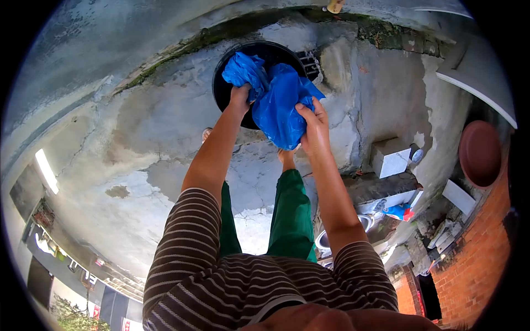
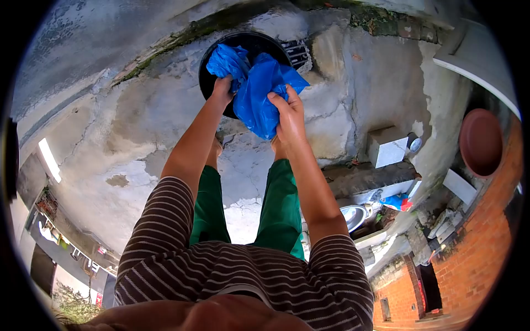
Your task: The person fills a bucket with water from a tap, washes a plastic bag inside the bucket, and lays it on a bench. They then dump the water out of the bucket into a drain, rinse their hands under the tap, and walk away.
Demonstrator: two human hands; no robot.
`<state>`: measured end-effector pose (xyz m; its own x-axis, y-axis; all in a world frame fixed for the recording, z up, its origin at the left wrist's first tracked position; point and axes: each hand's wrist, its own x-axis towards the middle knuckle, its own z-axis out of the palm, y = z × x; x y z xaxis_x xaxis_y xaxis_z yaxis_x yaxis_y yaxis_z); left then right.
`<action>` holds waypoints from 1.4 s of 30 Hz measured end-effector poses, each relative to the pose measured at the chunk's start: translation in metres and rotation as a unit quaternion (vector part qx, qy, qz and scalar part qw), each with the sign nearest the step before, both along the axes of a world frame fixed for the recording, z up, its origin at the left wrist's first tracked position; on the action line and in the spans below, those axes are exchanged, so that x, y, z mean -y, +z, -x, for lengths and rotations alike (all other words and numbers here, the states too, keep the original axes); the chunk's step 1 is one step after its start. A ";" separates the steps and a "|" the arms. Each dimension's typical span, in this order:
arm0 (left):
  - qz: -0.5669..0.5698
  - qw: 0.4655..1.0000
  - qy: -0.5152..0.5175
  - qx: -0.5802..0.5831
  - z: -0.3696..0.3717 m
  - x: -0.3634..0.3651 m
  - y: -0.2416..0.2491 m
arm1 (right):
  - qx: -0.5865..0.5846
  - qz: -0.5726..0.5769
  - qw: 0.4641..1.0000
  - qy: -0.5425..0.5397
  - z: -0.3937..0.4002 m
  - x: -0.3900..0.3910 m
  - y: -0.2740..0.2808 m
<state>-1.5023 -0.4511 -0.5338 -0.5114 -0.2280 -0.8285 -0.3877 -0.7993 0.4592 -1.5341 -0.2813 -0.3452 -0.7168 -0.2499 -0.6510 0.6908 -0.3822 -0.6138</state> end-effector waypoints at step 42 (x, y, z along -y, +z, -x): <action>0.437 0.650 -0.605 0.142 -0.025 0.004 -0.113 | -0.234 -0.525 0.448 0.685 0.031 0.075 -0.305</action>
<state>-1.4774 -0.4552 -0.6467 -0.6093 -0.2485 -0.7530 -0.6578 0.6886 0.3051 -1.5656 -0.3566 -0.6502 -0.4786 -0.3965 -0.7834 -0.4618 0.8725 -0.1595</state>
